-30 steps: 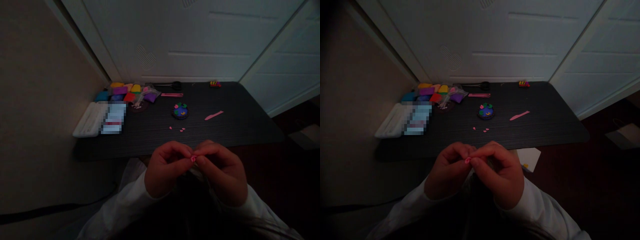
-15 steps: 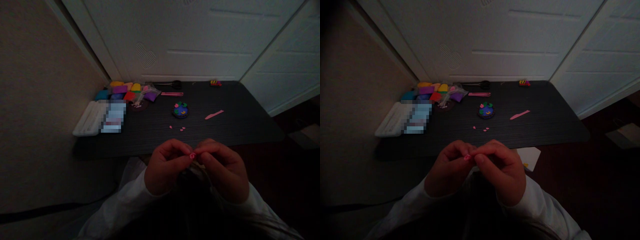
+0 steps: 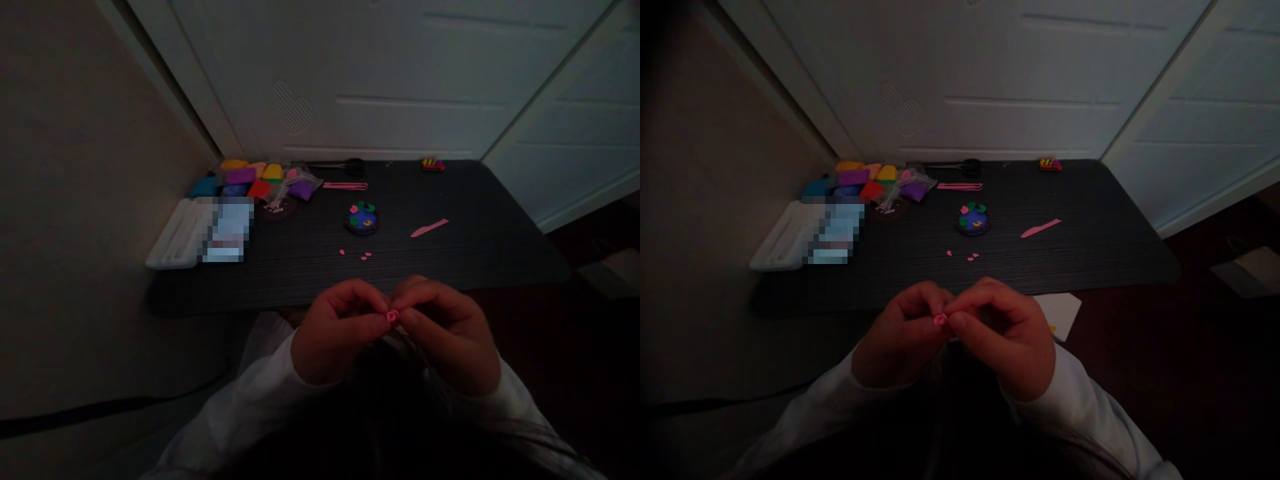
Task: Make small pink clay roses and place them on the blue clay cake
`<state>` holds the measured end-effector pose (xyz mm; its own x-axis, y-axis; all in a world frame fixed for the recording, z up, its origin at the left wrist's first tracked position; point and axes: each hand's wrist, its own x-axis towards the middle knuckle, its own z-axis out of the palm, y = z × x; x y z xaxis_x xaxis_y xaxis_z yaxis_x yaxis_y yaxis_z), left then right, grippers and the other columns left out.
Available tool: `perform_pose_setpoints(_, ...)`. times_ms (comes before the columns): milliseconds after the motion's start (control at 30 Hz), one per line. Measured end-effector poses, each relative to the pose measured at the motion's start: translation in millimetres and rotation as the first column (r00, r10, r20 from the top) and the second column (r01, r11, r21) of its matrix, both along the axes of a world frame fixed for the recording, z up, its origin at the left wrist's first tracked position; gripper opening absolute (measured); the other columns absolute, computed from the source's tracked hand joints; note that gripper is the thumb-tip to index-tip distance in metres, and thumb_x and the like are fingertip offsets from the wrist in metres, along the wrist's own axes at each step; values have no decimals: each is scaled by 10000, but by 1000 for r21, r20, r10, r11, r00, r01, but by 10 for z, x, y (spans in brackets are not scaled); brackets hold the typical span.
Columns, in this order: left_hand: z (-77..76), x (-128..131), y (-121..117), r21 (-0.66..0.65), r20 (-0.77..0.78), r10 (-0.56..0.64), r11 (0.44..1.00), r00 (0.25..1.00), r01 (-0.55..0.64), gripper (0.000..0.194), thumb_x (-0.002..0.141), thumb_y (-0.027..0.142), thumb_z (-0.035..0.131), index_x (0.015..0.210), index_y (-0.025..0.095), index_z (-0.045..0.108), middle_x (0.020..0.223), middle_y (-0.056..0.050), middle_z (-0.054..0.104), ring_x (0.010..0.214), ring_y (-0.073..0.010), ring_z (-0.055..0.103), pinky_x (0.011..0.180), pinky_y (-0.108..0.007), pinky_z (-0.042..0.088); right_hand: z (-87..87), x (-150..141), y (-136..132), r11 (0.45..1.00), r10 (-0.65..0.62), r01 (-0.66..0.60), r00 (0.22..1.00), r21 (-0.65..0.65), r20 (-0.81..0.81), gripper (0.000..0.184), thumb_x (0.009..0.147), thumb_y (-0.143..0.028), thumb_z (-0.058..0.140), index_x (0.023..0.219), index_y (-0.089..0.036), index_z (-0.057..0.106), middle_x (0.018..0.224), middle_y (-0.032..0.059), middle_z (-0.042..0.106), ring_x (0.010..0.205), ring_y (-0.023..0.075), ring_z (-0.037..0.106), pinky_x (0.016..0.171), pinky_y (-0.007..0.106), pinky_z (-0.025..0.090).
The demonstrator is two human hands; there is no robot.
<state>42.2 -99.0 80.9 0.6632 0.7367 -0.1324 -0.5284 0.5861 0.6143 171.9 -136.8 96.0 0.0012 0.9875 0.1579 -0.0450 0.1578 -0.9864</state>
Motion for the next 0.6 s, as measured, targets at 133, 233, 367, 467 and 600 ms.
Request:
perform_pose_setpoints(133, 7, 1, 3, -10, -17, -8, 1000, 1000, 8, 84, 597, 80, 622, 635, 148, 589, 642, 12, 616, 618, -81, 542, 601, -214, 394, 12, 6, 5, 1000, -2, 1, 999, 19, 47, 76, 717, -172, 549, 754, -216, 599, 664, -5, 535, 636, 109, 500, 561, 253, 384)
perform_pose_setpoints(233, 13, -2, 1, 3, -26, 0, 1000, 1000, 0, 88, 604, 69, 614, 635, 149, 589, 639, 14, 614, 616, -78, 539, 598, -210, 390, 3, 3, 4, 999, -23, 20, 997, 33, 80, 66, 718, -179, 546, 748, -212, 594, 664, 0, 534, 632, 115, 502, 554, 261, 390)
perform_pose_setpoints(367, 14, -12, -3, 45, -71, 23, 999, 997, -20, 97, 617, 63, 606, 651, 153, 595, 665, 14, 620, 634, -81, 541, 621, -222, 391, -17, -3, -11, 996, -59, 51, 993, 72, 105, 81, 722, -168, 535, 763, -215, 588, 680, 4, 541, 646, 122, 514, 567, 268, 396)
perform_pose_setpoints(467, 18, -19, -4, 78, -90, 39, 996, 995, -32, 103, 628, 58, 596, 661, 156, 598, 672, 13, 620, 648, -85, 541, 636, -231, 390, -22, -1, -22, 994, -66, 53, 989, 99, 135, 102, 721, -156, 534, 782, -220, 586, 708, 6, 549, 669, 126, 524, 593, 273, 400)
perform_pose_setpoints(600, 27, -25, -3, 91, -81, 30, 996, 996, -23, 114, 632, 49, 589, 664, 159, 596, 676, 17, 614, 659, -84, 537, 637, -228, 387, -17, 18, -30, 992, -71, 51, 983, 119, 171, 116, 718, -155, 537, 794, -223, 591, 721, 10, 556, 681, 134, 532, 606, 283, 405)
